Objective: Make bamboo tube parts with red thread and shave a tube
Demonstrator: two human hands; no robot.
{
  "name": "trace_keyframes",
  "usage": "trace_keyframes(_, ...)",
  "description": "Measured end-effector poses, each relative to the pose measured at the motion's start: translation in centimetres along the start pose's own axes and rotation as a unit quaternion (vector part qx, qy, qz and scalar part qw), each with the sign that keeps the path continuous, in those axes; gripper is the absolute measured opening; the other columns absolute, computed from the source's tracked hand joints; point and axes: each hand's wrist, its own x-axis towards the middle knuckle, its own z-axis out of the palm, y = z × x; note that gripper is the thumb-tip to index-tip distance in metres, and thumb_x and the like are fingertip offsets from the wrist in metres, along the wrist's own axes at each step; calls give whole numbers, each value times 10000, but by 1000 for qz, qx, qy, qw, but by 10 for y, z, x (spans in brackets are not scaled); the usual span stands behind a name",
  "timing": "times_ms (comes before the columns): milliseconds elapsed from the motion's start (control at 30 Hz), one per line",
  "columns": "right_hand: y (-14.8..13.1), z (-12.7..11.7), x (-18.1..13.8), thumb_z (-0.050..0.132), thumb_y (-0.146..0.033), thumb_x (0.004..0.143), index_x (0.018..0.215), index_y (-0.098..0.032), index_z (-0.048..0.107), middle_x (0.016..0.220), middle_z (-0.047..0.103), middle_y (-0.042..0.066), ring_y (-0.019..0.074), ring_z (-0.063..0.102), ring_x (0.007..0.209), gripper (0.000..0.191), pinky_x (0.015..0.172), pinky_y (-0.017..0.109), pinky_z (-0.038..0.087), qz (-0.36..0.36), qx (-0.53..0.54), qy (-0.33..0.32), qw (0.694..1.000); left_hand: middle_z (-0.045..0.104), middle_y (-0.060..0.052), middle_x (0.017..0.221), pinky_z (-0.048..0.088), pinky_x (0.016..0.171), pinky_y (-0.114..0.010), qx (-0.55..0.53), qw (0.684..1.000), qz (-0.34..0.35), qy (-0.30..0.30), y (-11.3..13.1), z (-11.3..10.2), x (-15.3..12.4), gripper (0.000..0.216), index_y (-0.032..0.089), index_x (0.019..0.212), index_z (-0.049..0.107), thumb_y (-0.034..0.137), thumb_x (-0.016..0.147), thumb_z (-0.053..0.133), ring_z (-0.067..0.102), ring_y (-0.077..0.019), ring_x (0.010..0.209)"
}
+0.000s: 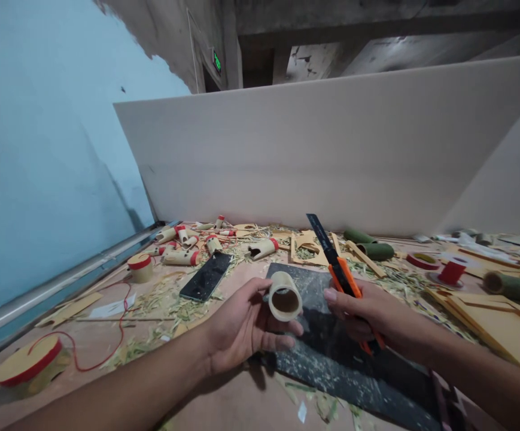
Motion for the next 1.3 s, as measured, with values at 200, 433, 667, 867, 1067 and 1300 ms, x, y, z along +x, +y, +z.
trace_keyframes(200, 0, 10, -5, 870, -619, 753, 736, -225, 438, 535, 410, -108, 61, 324, 470, 585, 459, 194, 268, -32, -4, -90, 995, 774, -154, 848, 643, 604, -291, 1, 990, -60, -125, -22, -6, 6, 549, 35, 1142, 682, 483, 1054, 378, 788, -237, 698)
trace_keyframes(433, -2, 12, -5, 886, -634, 717, 764, -237, 401, 565, 413, -110, 65, 342, 488, 628, 483, 197, 302, -55, 14, -66, 996, 760, -158, 1049, 655, 635, -304, -9, 990, -58, -129, -26, 3, 2, 502, 57, 1200, 698, 469, 1052, 453, 797, -254, 848)
trace_keyframes(667, 0, 11, -6, 858, -609, 772, 812, -239, 433, 622, 469, -88, 91, 402, 539, 565, 545, 225, 392, -84, 2, -41, 996, 712, -183, 1239, 640, 628, -288, 35, 991, -61, -118, -26, 9, -1, 487, 93, 1219, 705, 503, 1048, 506, 779, -220, 835)
trace_keyframes(867, -4, 17, -6, 863, -659, 732, 747, -239, 395, 571, 397, -104, 73, 325, 495, 630, 470, 212, 264, -72, -5, -27, 997, 732, -141, 1036, 623, 628, -302, 99, 995, 5, -31, -32, 7, 1, 521, 132, 1197, 688, 585, 1056, 472, 751, -218, 786)
trace_keyframes(1067, -7, 19, -9, 873, -692, 689, 735, -246, 386, 549, 401, -103, 77, 323, 483, 662, 467, 220, 254, -71, -6, -23, 997, 753, -155, 1078, 605, 756, -338, 126, 990, 63, 9, -36, 10, 0, 505, 132, 1163, 718, 589, 1029, 550, 724, -218, 848)
trace_keyframes(1300, -5, 20, -9, 871, -686, 702, 740, -251, 381, 509, 395, -112, 68, 307, 458, 656, 453, 217, 253, -69, 18, -44, 996, 726, -132, 1296, 537, 988, -443, 177, 976, 122, 43, -36, 13, -4, 708, 275, 1606, 407, 578, 1003, 620, 676, -288, 1169)
